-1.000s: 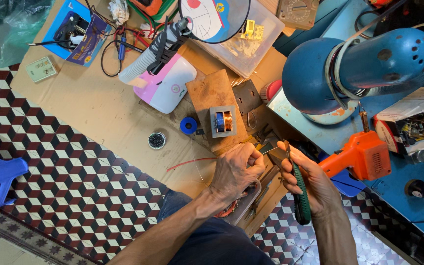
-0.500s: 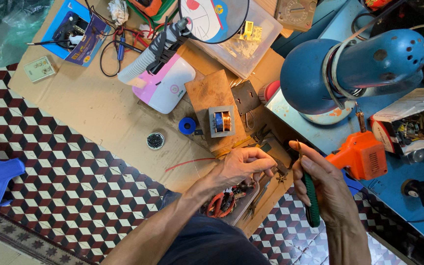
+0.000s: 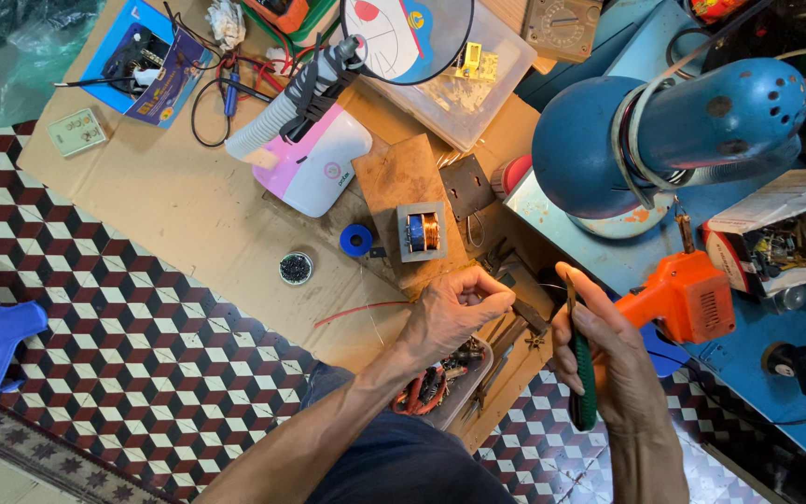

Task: The person winds copper wire around a laminated iron core to form an electromagnet coil. They use pliers to hold and trim the wire, then wrap the ends with blue electrical tape. The person repeatedly adjusts the coil and wire, securing the windings and preparing the leads.

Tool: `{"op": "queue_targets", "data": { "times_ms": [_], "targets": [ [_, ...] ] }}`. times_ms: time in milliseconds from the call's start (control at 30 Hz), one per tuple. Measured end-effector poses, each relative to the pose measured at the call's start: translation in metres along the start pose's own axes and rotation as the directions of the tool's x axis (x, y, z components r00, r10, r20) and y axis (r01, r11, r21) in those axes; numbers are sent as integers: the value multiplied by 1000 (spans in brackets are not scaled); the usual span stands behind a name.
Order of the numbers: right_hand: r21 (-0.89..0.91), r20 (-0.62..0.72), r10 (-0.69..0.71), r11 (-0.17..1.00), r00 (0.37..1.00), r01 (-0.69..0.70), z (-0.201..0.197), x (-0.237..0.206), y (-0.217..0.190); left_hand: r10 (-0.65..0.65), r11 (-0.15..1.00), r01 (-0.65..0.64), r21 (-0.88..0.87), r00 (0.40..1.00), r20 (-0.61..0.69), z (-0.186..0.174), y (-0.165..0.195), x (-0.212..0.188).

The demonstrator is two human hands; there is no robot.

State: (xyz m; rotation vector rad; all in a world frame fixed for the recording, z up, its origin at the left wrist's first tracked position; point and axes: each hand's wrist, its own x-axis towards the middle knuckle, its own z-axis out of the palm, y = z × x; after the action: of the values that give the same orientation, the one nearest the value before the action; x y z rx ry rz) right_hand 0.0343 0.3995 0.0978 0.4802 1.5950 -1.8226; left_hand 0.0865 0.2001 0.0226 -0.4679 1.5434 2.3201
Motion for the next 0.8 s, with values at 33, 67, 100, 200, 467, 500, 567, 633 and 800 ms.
{"op": "queue_targets", "data": {
  "times_ms": [33,67,100,200,467,500,567,633,800],
  "targets": [
    [28,-18,-18,999,1000,18,2,-1,5,12,988,2,156,996,-86,4,1,-3],
    [55,-37,-36,998,999,38,4,-3,9,35,951,19,307,985,-167,7,3,-5],
    [98,-61,-37,994,997,43,8,-6,15,79,935,-7,355,979,-189,9,5,-6],
    [202,-111,-32,978,993,55,21,-16,34,266,866,-133,483,939,-218,12,11,-8],
    [198,-131,95,978,987,-68,46,-22,48,499,706,-320,632,858,-122,13,14,-15],
    [189,-128,84,980,988,-59,48,-22,46,512,696,-327,639,850,-123,13,14,-14],
    [168,-118,66,985,991,-45,52,-22,45,537,678,-334,655,833,-132,12,15,-14],
    [128,-134,100,988,986,-82,57,-20,45,527,684,-354,638,844,-97,9,14,-16],
    [112,-107,87,991,990,-75,62,-11,45,611,574,-446,687,791,3,6,11,-16]
  ]
}}
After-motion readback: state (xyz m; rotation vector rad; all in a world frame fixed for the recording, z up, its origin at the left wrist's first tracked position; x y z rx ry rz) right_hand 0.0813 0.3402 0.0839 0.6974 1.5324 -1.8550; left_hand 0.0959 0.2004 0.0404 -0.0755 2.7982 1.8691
